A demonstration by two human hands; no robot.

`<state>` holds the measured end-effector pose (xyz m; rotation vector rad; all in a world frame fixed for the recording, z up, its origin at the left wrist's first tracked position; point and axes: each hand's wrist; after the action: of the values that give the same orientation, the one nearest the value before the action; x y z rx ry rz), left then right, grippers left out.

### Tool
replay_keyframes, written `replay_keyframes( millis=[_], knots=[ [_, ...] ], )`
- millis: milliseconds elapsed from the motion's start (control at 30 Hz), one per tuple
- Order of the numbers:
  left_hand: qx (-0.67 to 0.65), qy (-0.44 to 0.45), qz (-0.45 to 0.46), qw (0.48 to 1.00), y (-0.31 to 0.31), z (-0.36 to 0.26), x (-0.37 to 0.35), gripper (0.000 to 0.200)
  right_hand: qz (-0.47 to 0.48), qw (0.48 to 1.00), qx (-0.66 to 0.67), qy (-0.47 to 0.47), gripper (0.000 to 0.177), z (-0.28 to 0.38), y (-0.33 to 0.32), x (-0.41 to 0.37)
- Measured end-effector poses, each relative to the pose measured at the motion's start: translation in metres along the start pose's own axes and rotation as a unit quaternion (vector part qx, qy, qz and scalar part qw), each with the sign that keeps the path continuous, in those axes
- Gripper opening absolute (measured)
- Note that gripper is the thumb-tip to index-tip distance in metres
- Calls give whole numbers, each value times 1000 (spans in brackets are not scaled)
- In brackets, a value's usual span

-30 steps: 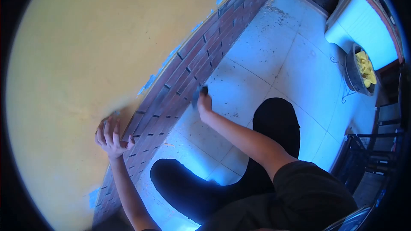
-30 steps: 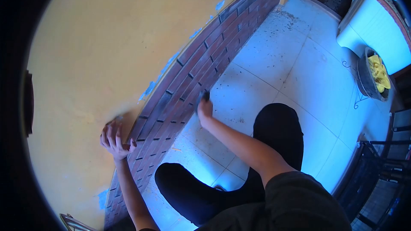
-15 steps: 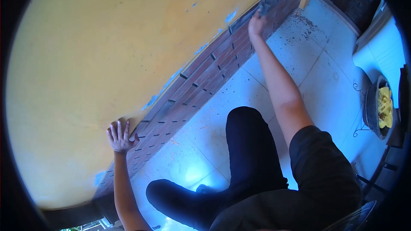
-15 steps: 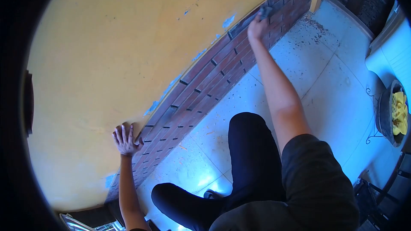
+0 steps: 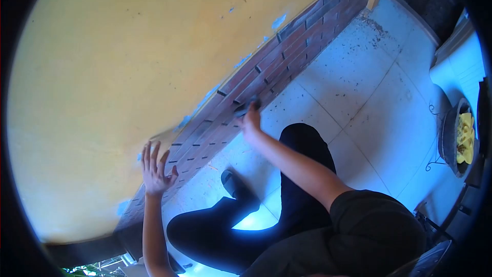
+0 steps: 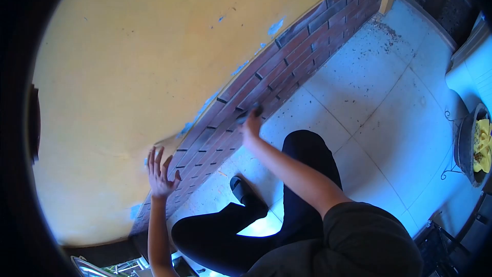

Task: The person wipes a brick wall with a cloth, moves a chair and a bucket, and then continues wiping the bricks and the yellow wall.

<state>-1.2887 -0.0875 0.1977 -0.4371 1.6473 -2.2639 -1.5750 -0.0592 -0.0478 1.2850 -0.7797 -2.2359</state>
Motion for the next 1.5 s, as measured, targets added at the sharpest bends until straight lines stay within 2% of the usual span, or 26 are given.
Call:
replay_keyframes(
  millis=[33, 67, 133, 167, 233, 300, 367, 433, 533, 600, 633, 700, 767, 800, 867, 967, 1067, 1133, 1200, 1300, 1433, 1500],
  knots=[
    [-33, 12, 20, 999, -14, -10, 10, 53, 21, 998, -24, -52, 53, 9, -25, 46],
    [-47, 6, 26, 999, -34, -29, 27, 42, -12, 985, -95, -141, 53, 46, -31, 61],
    [-126, -34, 60, 990, -52, -57, 52, 40, -130, 911, -207, -332, 53, 115, -42, 104],
    [-164, -53, 80, 982, -58, -69, 63, 39, -145, 903, -169, -368, 54, 160, -24, 84],
    [-154, -39, 56, 986, -58, -86, 84, 42, -124, 895, -177, -390, 51, 218, -23, 99],
    [-119, -18, 20, 993, -41, -91, 101, 42, -135, 890, -240, -364, 48, 255, -14, 108],
    [-86, -8, -11, 996, -17, -82, 111, 43, -129, 805, -251, -522, 50, 238, -8, 149],
    [-58, 0, -16, 998, -5, -72, 114, 43, -104, 776, -258, -566, 51, 200, 8, 145],
    [-17, 29, -87, 996, 26, -47, 116, 45, -45, 825, -294, -481, 50, 108, 2, 88],
    [60, 60, -142, 986, 56, -29, 116, 49, -45, 796, -318, -514, 52, 57, -10, 82],
    [66, 66, -158, 983, 64, -27, 112, 50, -31, 816, -300, -493, 52, 49, -13, 79],
    [87, 75, -212, 971, 77, -22, 121, 52, 6, 847, -255, -467, 57, 60, -6, 91],
    [95, 74, -206, 971, 79, -20, 118, 55, -67, 926, -217, -303, 49, 97, -5, 90],
    [98, 74, -203, 972, 82, -19, 117, 56, -81, 946, -129, -285, 46, 136, 14, 62],
    [101, 75, -201, 971, 82, -18, 116, 56, -105, 877, -159, -440, 41, 165, -12, 124],
    [102, 77, -205, 970, 83, -19, 119, 56, -48, 877, -253, -405, 53, 200, -21, 129],
    [97, 77, -205, 971, 83, -21, 117, 56, -57, 803, -273, -526, 53, 126, -12, 117],
    [93, 76, -210, 970, 83, -20, 119, 56, -55, 786, -359, -500, 55, 57, -14, 93],
    [103, 76, -218, 968, 78, -23, 121, 53, 46, 846, -311, -429, 61, 36, -9, 67],
    [104, 76, -223, 966, 77, -25, 124, 52, -63, 827, -323, -456, 63, 39, 10, 74],
    [101, 74, -218, 968, 75, -25, 122, 53, -29, 839, -247, -484, 61, 74, 4, 105],
    [96, 73, -213, 970, 80, -23, 120, 54, -32, 842, -280, -460, 59, 113, -9, 121]
  ],
)
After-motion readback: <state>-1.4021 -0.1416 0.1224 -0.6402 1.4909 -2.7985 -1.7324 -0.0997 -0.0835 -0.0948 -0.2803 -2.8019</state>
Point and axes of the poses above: each hand's wrist, its own x-axis towards the middle knuckle, its own y-axis out of the palm, z = x × y, and after that the axes turned 8 degrees about z, right-handed
